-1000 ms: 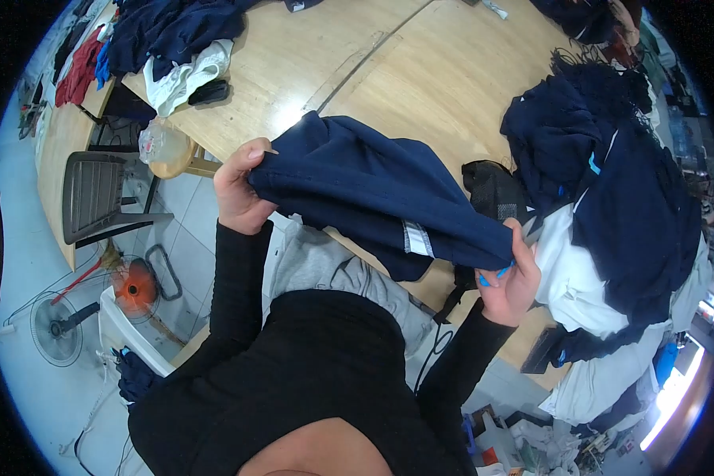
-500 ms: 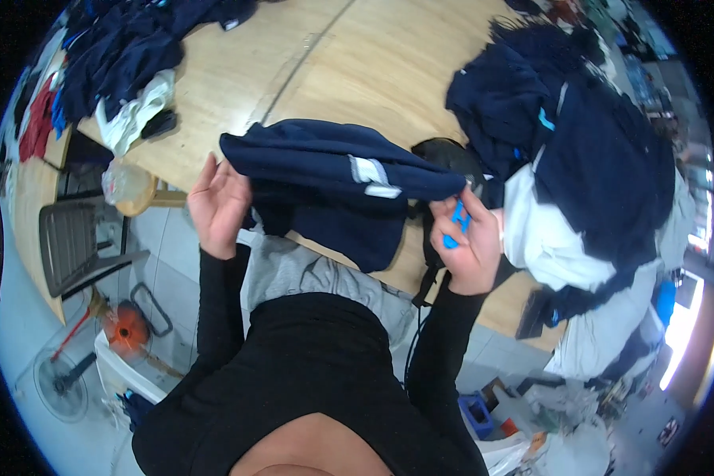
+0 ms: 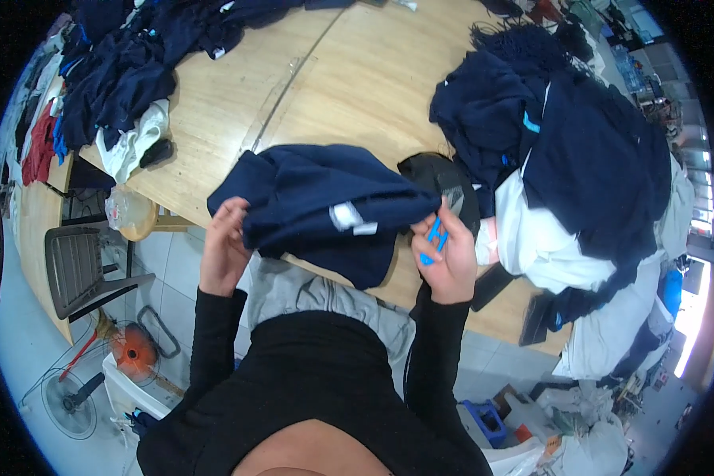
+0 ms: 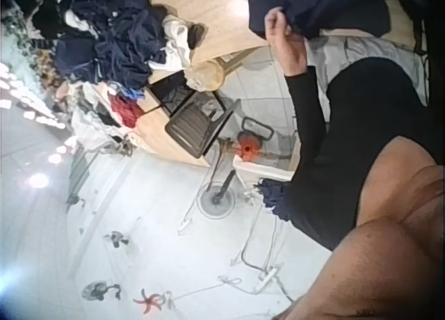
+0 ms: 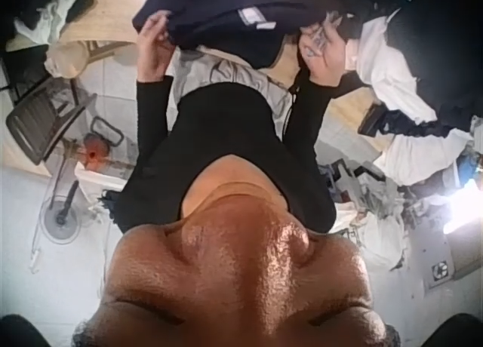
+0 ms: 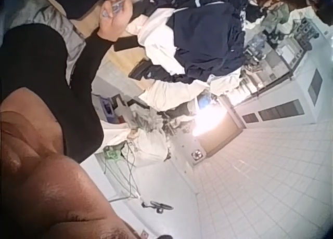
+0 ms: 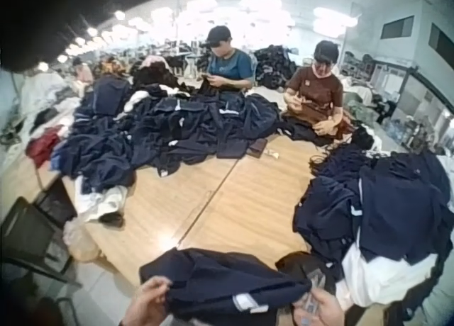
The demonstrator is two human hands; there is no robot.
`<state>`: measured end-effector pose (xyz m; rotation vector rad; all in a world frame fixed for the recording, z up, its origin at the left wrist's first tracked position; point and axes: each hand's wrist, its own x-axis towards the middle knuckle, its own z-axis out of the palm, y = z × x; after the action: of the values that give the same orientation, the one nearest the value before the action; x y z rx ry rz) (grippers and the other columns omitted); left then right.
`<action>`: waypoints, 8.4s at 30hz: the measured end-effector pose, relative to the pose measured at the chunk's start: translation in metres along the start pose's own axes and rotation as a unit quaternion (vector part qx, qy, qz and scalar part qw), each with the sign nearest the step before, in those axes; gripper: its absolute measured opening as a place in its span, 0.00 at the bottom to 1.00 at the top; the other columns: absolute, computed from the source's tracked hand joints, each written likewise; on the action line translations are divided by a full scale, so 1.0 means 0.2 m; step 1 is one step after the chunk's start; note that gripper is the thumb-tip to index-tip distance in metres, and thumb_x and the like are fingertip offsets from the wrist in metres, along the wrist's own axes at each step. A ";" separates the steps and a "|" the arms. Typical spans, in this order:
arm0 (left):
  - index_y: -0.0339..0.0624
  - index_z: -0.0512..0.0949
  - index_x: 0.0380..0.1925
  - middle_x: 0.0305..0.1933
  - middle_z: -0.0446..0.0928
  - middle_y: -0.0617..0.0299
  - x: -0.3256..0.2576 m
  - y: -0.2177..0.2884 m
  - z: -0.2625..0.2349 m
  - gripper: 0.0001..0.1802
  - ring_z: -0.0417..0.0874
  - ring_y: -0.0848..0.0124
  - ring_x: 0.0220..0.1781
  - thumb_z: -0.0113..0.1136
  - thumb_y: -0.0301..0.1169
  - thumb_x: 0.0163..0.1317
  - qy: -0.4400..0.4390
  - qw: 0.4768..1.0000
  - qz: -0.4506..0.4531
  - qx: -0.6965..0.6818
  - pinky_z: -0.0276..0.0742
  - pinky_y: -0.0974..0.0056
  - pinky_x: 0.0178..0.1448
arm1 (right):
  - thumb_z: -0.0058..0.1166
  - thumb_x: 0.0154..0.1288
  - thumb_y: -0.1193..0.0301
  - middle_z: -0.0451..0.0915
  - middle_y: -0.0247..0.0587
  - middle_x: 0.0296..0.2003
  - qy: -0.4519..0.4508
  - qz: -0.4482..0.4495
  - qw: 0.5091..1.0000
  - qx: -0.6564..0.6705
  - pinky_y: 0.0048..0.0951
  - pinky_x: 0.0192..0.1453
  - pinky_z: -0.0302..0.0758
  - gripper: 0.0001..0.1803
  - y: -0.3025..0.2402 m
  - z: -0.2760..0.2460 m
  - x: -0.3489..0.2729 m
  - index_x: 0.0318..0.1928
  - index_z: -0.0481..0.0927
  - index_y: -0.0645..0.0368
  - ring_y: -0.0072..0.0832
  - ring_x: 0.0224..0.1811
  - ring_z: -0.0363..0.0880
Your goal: Inspecting blue garments and trimming loose threads using a pair of thread snips.
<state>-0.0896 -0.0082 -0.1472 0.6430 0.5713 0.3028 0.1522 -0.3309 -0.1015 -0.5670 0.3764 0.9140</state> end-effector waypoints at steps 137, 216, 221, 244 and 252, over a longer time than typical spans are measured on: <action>0.36 0.81 0.60 0.54 0.86 0.62 -0.06 -0.29 0.60 0.16 0.85 0.77 0.56 0.69 0.19 0.75 -0.158 0.986 0.042 0.016 0.79 0.67 0.65 | 0.61 0.85 0.70 0.79 0.29 0.26 0.121 -0.227 0.933 -0.251 0.21 0.19 0.54 0.11 0.48 0.17 -0.23 0.56 0.87 0.66 0.12 0.13 0.62; 0.36 0.86 0.55 0.61 0.86 0.42 0.62 -0.06 0.07 0.23 0.84 0.42 0.66 0.61 0.16 0.59 -0.060 0.625 0.326 0.707 0.76 0.46 0.77 | 0.71 0.67 0.71 0.90 0.49 0.45 0.144 -0.315 0.573 -0.743 0.55 0.51 0.84 0.13 0.43 -0.10 0.05 0.51 0.87 0.53 0.56 0.49 0.90; 0.31 0.81 0.63 0.66 0.88 0.49 0.62 0.33 0.64 0.15 0.86 0.55 0.69 0.50 0.19 0.83 0.046 0.604 0.581 0.543 0.76 0.55 0.77 | 0.66 0.66 0.83 0.85 0.46 0.42 0.153 -0.570 0.543 -0.597 0.39 0.45 0.84 0.13 0.17 0.35 -0.09 0.50 0.85 0.60 0.49 0.42 0.89; 0.46 0.85 0.66 0.78 0.76 0.38 0.38 -0.22 0.12 0.28 0.75 0.39 0.80 0.77 0.35 0.67 0.008 0.566 0.318 0.760 0.69 0.44 0.82 | 0.65 0.77 0.76 0.91 0.43 0.35 0.133 -0.350 0.735 -0.565 0.29 0.41 0.83 0.05 0.32 0.02 -0.18 0.46 0.89 0.67 0.24 0.38 0.92; 0.40 0.87 0.52 0.55 0.84 0.51 0.21 -0.21 0.40 0.20 0.84 0.50 0.57 0.81 0.35 0.64 -0.031 0.688 0.359 0.630 0.81 0.51 0.62 | 0.64 0.81 0.74 0.88 0.33 0.35 0.237 -0.302 0.733 -0.562 0.22 0.42 0.78 0.07 0.30 -0.23 -0.18 0.47 0.88 0.67 0.16 0.36 0.84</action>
<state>-0.0054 -0.0609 -0.1386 2.2562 0.3655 0.6128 0.0792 -0.3538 -0.1366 -1.9527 0.0133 0.2357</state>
